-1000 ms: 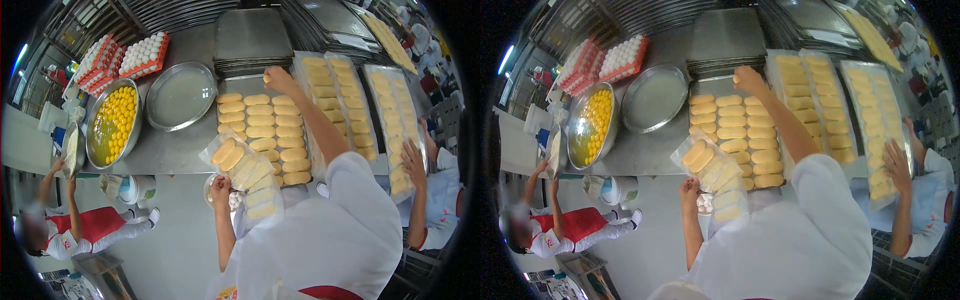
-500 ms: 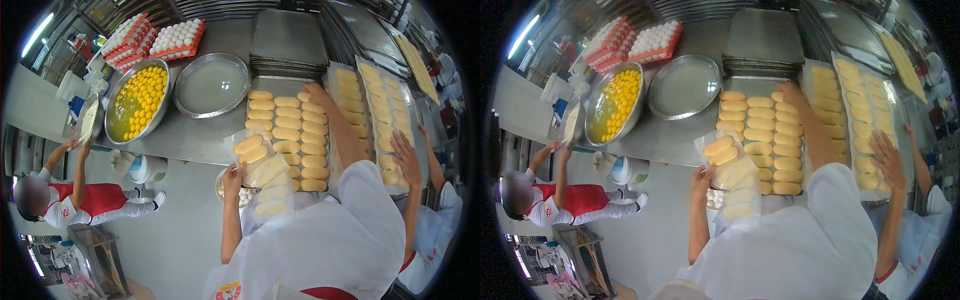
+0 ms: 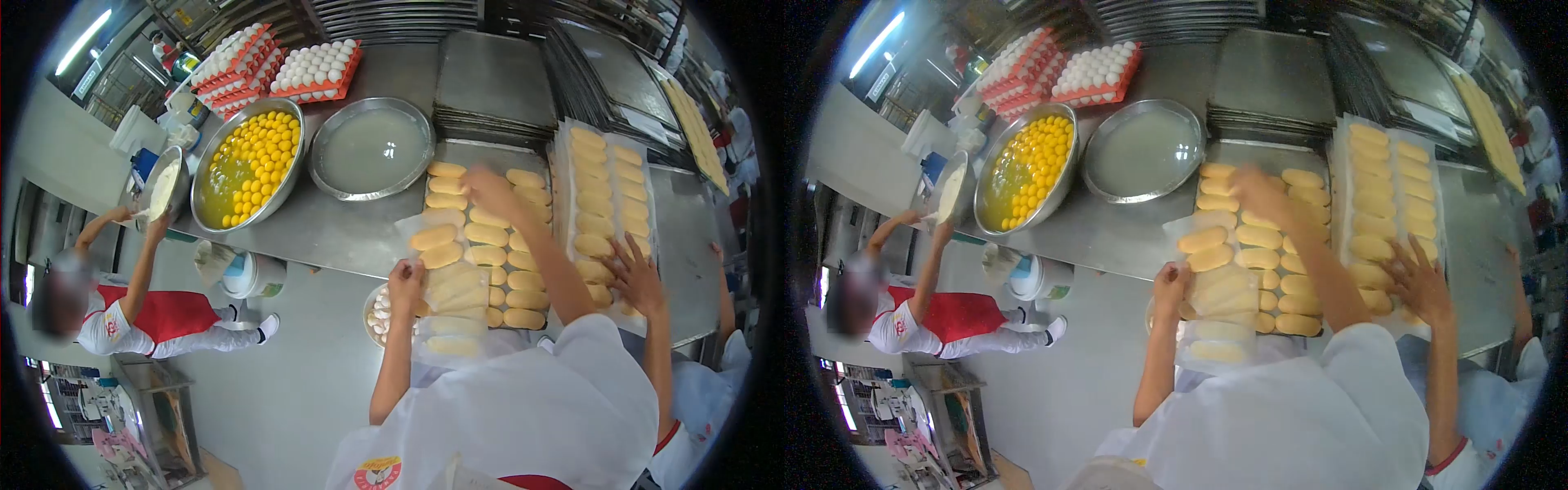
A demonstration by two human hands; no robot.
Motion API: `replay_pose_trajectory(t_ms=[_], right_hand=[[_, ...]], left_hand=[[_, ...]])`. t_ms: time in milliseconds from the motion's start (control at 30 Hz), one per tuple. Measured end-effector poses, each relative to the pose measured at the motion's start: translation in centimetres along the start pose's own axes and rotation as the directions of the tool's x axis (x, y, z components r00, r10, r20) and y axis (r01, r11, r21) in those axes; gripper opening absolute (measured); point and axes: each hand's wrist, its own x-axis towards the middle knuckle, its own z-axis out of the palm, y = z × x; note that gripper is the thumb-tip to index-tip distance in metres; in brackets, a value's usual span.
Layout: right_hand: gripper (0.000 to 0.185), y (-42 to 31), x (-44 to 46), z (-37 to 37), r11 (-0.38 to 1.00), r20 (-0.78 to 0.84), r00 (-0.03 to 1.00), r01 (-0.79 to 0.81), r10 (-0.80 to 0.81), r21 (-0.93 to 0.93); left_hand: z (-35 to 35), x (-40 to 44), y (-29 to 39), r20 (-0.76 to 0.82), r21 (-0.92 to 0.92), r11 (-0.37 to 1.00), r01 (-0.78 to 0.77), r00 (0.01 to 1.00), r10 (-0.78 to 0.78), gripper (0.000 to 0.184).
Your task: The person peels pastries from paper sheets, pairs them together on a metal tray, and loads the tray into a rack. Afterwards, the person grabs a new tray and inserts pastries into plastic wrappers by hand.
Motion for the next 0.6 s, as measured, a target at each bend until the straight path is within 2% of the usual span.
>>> replay_pose_trajectory(t_ms=[67,133,167,233,267,300,333,367,400,467,500,567,600], right_hand=[[0.027,-4.7,-0.7,2.2,0.957,0.204,0.977,0.001,-0.063,0.291],[0.034,-5.7,-0.6,4.4,0.92,0.186,0.952,0.164,-0.242,0.356],[0.034,-6.1,-0.7,4.7,0.917,0.18,0.951,0.177,-0.253,0.357],[0.036,-6.5,-1.2,4.7,0.892,0.154,0.97,0.104,-0.188,0.44],[0.036,-6.6,-1.3,4.6,0.893,0.156,0.968,0.113,-0.199,0.436],[0.037,-6.7,-1.5,4.6,0.9,0.167,0.976,0.057,-0.142,0.432],[0.037,-6.7,-1.7,4.6,0.903,0.177,0.981,-0.001,-0.083,0.429],[0.037,-6.9,-2.1,4.7,0.903,0.178,0.98,0.005,-0.09,0.43],[0.038,-7.0,-2.5,4.8,0.887,0.179,0.982,-0.032,-0.058,0.461],[0.038,-7.5,-3.0,4.7,0.867,0.183,0.983,-0.066,-0.03,0.494],[0.038,-8.1,-3.2,4.2,0.882,0.148,0.988,-0.039,-0.035,0.47],[0.038,-8.3,-3.5,4.0,0.895,0.109,0.993,-0.012,-0.041,0.447],[0.037,-8.2,-3.6,4.2,0.782,0.137,0.991,-0.088,0.004,0.617]], left_hand=[[0.8,-0.2,1.3,0.025,-0.031,1.0,0.003,1.0,-0.003,0.016],[1.3,-0.1,2.0,0.051,-0.183,0.976,-0.12,0.99,0.131,0.011],[1.1,-0.2,2.4,0.075,-0.223,0.969,-0.101,0.99,0.121,0.007],[1.0,-0.3,3.1,0.065,-0.254,0.962,-0.101,0.99,0.122,0.009],[1.3,-0.5,3.7,0.064,-0.285,0.954,-0.088,0.992,0.111,0.011],[1.7,-0.8,4.1,0.057,-0.292,0.952,-0.095,0.992,0.116,0.011],[2.2,-1.0,4.6,0.034,-0.348,0.937,-0.024,0.999,0.038,0.013],[2.4,-1.1,5.0,0.018,-0.403,0.914,0.047,0.999,-0.043,0.015],[2.5,-1.0,5.1,0.012,-0.404,0.914,0.043,0.999,-0.042,0.015],[2.5,-0.8,5.2,-0.034,-0.169,0.985,0.042,0.998,-0.048,0.016],[2.4,-0.7,5.0,-0.037,-0.168,0.985,0.041,0.998,-0.048,0.016],[2.2,-0.4,4.8,-0.032,-0.073,0.992,-0.099,0.995,0.097,0.017],[2.2,-0.3,4.9,-0.031,-0.068,0.992,-0.102,0.995,0.1,0.017]])
